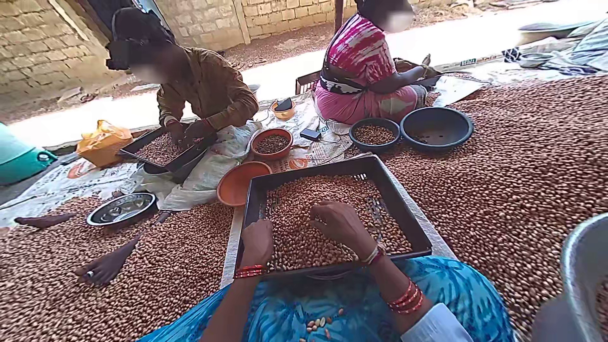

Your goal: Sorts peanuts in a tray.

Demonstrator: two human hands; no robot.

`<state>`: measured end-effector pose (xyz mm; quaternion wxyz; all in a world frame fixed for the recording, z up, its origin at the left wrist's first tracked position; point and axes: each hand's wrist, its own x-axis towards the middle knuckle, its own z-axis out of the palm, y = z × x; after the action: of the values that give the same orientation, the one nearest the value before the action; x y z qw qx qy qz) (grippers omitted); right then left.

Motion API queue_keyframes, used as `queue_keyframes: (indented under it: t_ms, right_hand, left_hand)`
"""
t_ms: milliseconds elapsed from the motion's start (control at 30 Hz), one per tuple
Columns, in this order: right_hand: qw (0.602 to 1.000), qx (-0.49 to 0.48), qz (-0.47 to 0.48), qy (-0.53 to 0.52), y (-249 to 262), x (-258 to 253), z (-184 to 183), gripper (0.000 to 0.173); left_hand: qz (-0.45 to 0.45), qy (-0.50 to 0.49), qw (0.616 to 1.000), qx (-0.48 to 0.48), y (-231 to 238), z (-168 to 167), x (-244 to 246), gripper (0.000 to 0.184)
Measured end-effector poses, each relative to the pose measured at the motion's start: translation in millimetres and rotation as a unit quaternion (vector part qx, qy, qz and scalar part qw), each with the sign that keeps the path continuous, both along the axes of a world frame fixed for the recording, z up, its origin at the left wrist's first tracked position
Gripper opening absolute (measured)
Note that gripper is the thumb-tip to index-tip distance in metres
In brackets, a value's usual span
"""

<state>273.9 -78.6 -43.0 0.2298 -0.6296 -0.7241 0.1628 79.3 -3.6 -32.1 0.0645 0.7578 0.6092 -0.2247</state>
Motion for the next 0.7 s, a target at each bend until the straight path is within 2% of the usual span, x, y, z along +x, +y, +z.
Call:
queue_keyframes:
  t_ms: [67,100,133,167,233,300,367,467,567,700]
  right_hand:
    - [0.978,0.010,0.114,0.175,-7.1,14.1,9.0,0.025]
    - [0.945,0.011,0.167,0.280,-10.4,20.0,13.5,0.021]
    - [0.914,0.012,0.193,0.356,-13.8,25.0,18.2,0.019]
    - [0.903,0.025,0.184,0.387,-16.5,30.8,22.1,0.018]
    - [0.944,0.053,0.087,0.313,-19.5,47.4,26.3,0.021]
    - [0.984,0.016,-0.031,0.175,-19.5,64.4,23.8,0.024]
    - [0.989,-0.069,-0.099,0.081,-20.6,76.8,19.2,0.027]
    - [0.964,-0.207,-0.168,-0.006,-22.4,83.2,12.2,0.035]
    - [0.941,-0.300,-0.147,-0.049,-19.1,73.9,2.1,0.046]
    - [0.950,-0.302,-0.041,-0.066,-9.3,29.6,8.2,0.060]
  left_hand:
    - [0.000,-0.006,1.000,-0.003,-0.1,-1.9,-1.4,0.030]
    - [0.000,-0.013,1.000,-0.003,1.0,-3.0,-3.3,0.030]
    - [-0.001,-0.020,1.000,-0.003,3.0,-4.0,-5.5,0.030]
    - [-0.003,-0.027,1.000,-0.004,5.9,-4.5,-8.0,0.030]
    - [-0.014,-0.032,0.999,-0.012,12.3,-3.7,-12.9,0.028]
    - [-0.022,-0.045,0.998,-0.026,18.9,0.1,-17.9,0.027]
    - [-0.023,-0.073,0.996,-0.038,24.3,6.3,-21.8,0.029]
    - [-0.011,-0.162,0.986,-0.022,33.7,4.7,-28.9,0.035]
    - [-0.023,-0.147,0.988,-0.041,33.8,-5.8,-23.6,0.040]
    - [-0.068,-0.179,0.979,-0.067,10.6,-18.4,2.8,0.050]
